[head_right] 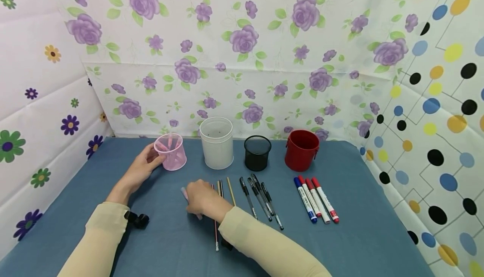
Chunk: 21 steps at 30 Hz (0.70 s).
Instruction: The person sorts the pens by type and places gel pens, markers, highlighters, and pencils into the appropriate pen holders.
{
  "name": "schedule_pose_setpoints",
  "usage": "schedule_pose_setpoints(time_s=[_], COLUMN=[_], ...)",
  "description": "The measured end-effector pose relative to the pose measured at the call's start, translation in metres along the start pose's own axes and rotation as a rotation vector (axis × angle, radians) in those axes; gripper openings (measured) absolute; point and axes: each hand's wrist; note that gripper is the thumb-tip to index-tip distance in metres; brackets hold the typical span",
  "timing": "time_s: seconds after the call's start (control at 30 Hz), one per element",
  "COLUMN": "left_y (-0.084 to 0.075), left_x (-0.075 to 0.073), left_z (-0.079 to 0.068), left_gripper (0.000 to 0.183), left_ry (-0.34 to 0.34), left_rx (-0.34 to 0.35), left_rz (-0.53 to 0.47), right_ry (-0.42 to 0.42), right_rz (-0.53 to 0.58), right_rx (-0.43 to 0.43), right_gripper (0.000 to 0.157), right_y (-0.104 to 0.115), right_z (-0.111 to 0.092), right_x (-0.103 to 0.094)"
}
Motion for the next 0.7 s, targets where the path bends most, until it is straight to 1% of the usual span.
schedule_pose_setpoints(time_s=[0.2,0.3,0.4,0.57,0.7], left_y=[-0.001,0.001,0.001,0.000,-0.001], left_x=[0.000,-0.001,-0.001,0.000,0.000], left_z=[0.000,0.002,0.003,0.002,0.002], left_gripper=[0.077,0.077,0.077,0.076,0.075], left_ry=[0.003,0.005,0.003,-0.009,-0.013], left_rx=[-0.016,-0.022,-0.024,-0.028,-0.035], left_rz=[-0.006,-0.008,-0.005,-0.009,-0.019], right_ry=[0.030,0.046,0.064,0.061,0.024], right_rz=[0.066,0.116,0.206,0.354,0.419], right_rx=[-0.006,-0.006,-0.021,-0.079,-0.140], right_gripper=[0.019,0.025,0.028,0.027,0.025], right_y=[-0.005,-0.008,-0.010,-0.015,-0.022], right_z=[0.002,0.003,0.002,0.001,0.004], right_x=[0.000,-0.001,-0.006,-0.018,-0.027])
Point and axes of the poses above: each hand's wrist, its own z-axis towards the middle knuckle, its own x-axis out of the palm, y = z × x, and after that the axes turned 9 degrees about y, right-handed
